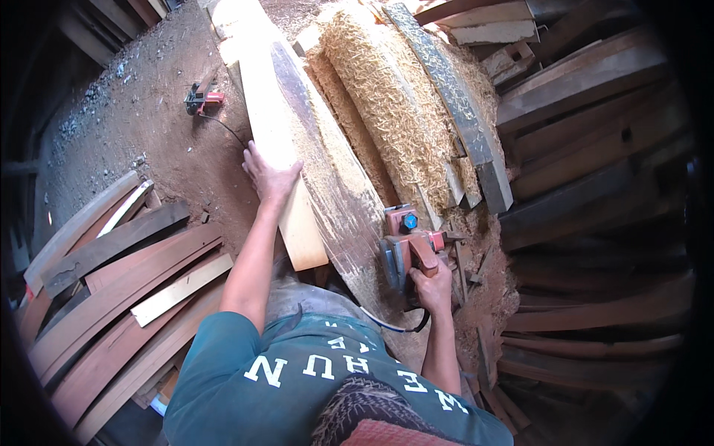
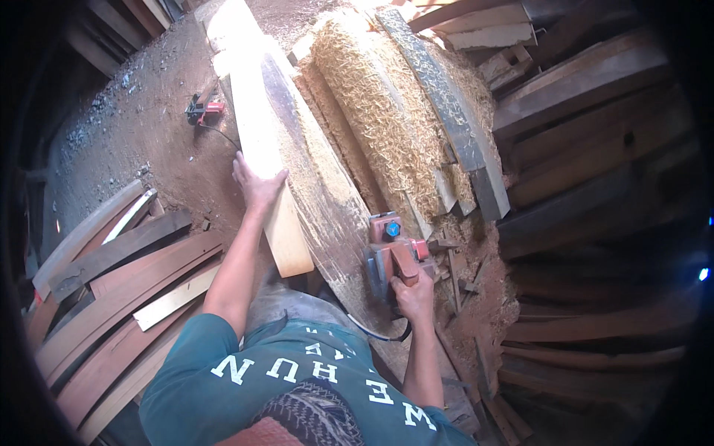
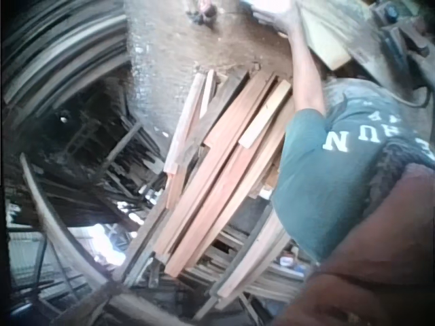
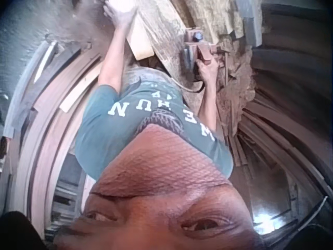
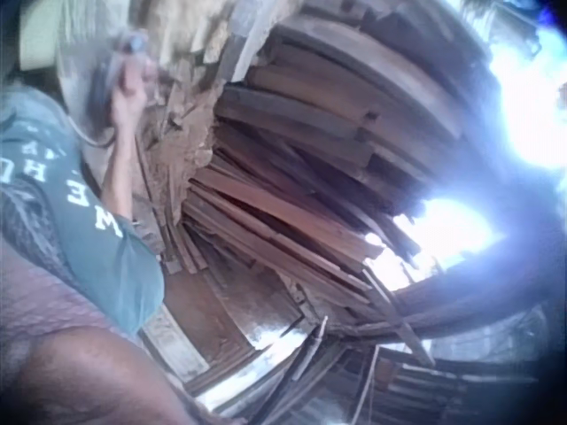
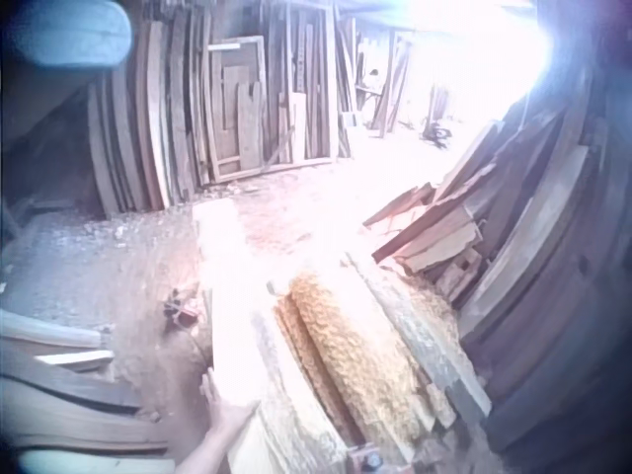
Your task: The person uses a circular saw to cut a long wooden plank into smaller pieces, then uses an electric planer to smooth the surface of the cut wood. The person handles the wood and tools directly, moving the plank and planer along the surface.
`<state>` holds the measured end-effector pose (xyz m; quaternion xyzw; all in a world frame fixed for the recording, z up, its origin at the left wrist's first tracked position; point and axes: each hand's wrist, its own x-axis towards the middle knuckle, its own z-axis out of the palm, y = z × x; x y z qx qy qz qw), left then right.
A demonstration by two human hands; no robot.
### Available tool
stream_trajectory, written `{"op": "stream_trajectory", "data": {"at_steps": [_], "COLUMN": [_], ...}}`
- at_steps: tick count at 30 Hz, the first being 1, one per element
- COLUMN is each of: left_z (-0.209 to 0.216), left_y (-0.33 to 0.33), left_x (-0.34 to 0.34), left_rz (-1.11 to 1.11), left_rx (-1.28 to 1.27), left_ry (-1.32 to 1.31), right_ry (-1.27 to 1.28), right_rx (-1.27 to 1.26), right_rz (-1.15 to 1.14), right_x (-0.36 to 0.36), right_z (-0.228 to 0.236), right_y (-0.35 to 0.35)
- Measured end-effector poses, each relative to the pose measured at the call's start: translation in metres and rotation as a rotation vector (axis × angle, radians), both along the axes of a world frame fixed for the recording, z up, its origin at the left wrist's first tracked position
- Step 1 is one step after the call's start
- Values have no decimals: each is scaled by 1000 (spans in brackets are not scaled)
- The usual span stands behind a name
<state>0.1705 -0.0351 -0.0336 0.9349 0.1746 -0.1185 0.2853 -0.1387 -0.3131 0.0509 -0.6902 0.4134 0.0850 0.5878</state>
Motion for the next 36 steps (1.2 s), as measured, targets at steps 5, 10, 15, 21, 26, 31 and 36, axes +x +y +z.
{"op": "stream_trajectory", "data": {"at_steps": [5,10,15,21,26,31,36], "left_z": [-58,-66,74,237,259,266,273], "left_y": [64,51,6,36,47,75,57], "left_x": [-79,-146,-91,-40,17,52,49], "left_rz": [124,241,378,174,217,35,55], "left_rx": [-358,-609,-918,-1301,-1336,-1611,-1721], "left_ry": [92,111,223,35,-81,186,219], "right_ry": [-99,-96,-137,-199,-235,-176,-195], "right_rx": [-63,-98,-155,-101,-71,-93,-83], "right_rz": [-4,18,-30,-80,-114,-82,-119], "right_x": [-13,-21,-31,-42,-49,-60,-61], "right_z": [-4,-8,-4,-9,-11,-12,-15], "right_y": [-1,-9,-11,-11,-9,-12,-11]}}
